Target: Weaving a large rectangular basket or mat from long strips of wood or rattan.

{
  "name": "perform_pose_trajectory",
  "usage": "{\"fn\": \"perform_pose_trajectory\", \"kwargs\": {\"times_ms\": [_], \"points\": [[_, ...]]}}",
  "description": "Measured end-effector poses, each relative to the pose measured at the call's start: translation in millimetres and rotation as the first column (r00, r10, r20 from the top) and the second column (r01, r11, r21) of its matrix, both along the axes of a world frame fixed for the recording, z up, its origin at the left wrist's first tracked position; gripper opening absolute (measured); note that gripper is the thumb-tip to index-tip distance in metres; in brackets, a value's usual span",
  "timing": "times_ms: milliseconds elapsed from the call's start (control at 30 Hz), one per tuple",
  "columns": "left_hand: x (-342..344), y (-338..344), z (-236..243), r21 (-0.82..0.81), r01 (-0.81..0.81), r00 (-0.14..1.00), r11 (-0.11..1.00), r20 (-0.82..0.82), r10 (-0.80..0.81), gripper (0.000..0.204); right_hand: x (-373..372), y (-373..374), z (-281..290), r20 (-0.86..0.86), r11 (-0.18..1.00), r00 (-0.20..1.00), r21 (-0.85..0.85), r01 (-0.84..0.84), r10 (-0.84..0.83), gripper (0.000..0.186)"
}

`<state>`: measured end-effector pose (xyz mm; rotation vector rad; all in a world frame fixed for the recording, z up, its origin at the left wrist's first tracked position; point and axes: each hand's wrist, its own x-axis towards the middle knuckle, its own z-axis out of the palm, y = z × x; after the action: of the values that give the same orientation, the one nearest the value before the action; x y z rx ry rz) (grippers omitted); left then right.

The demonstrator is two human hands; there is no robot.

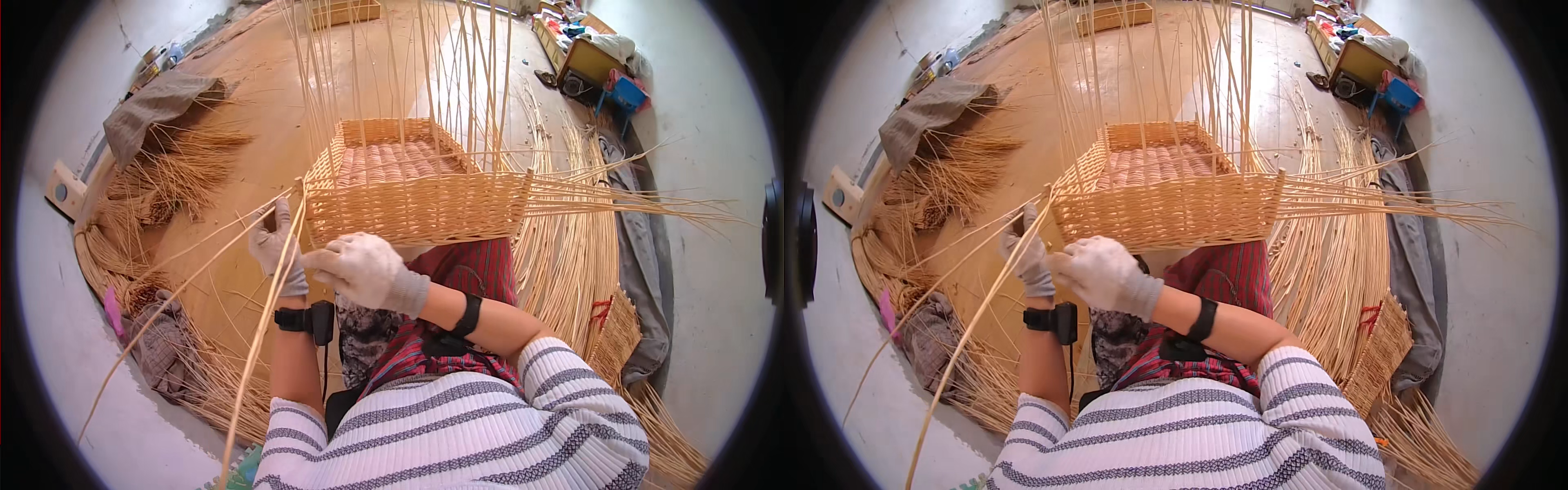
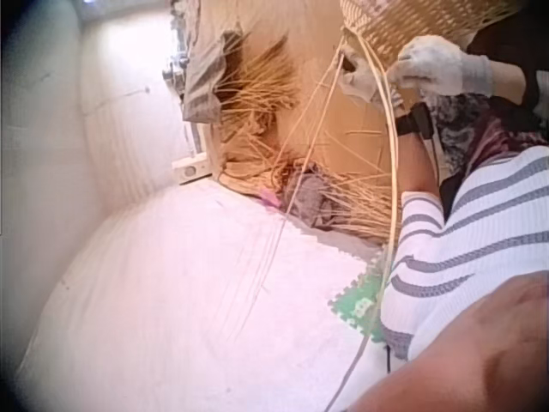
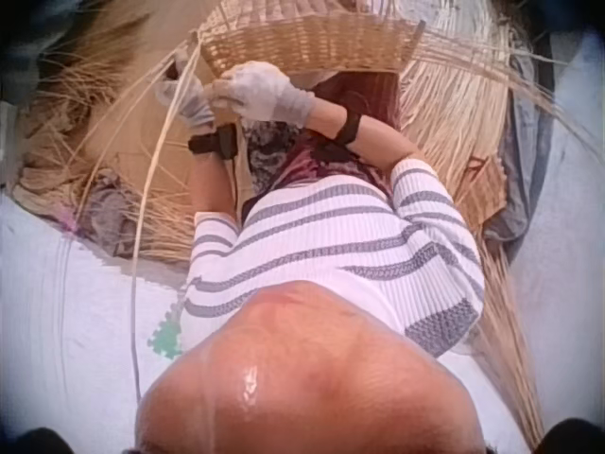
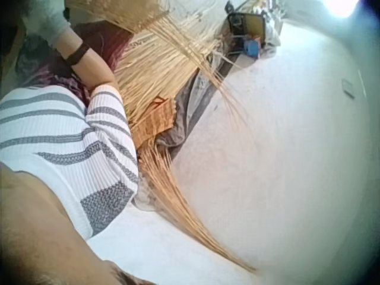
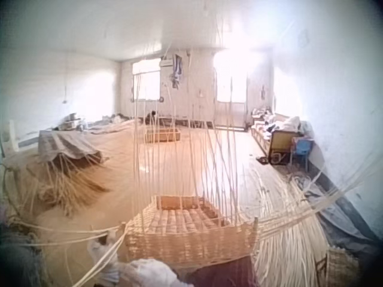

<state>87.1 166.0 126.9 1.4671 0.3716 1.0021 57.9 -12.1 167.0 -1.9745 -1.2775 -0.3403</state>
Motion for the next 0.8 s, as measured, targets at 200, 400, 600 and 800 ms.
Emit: {"fn": "perform_pose_trajectory", "kwargs": {"times_ms": [200,400,600,800], "points": [[-25.8,-19.9,-9.2,-0.195,0.14,0.967,0.971,0.239,-0.091,0.057,7.7,62.7,3.1,0.013,0.988,0.997,-0.136,-0.074,0.077,0.033],[13.7,21.2,-2.5,0.151,0.506,0.861,0.849,-0.036,-0.507,0.049,-1.1,62.2,0.6,0.074,0.997,0.994,0.017,0.077,-0.078,0.018],[60.0,56.9,-4.6,0.345,0.683,0.73,0.644,-0.335,-0.596,0.043,27.2,-25.9,5.9,-0.389,0.962,0.903,0.118,0.247,-0.184,0.018],[63.0,60.5,-25.8,0.059,0.829,0.555,0.556,-0.217,-0.803,0.036,78.7,-71.9,-23.9,-0.956,0.683,0.199,0.294,0.669,0.217,0.023]]}}
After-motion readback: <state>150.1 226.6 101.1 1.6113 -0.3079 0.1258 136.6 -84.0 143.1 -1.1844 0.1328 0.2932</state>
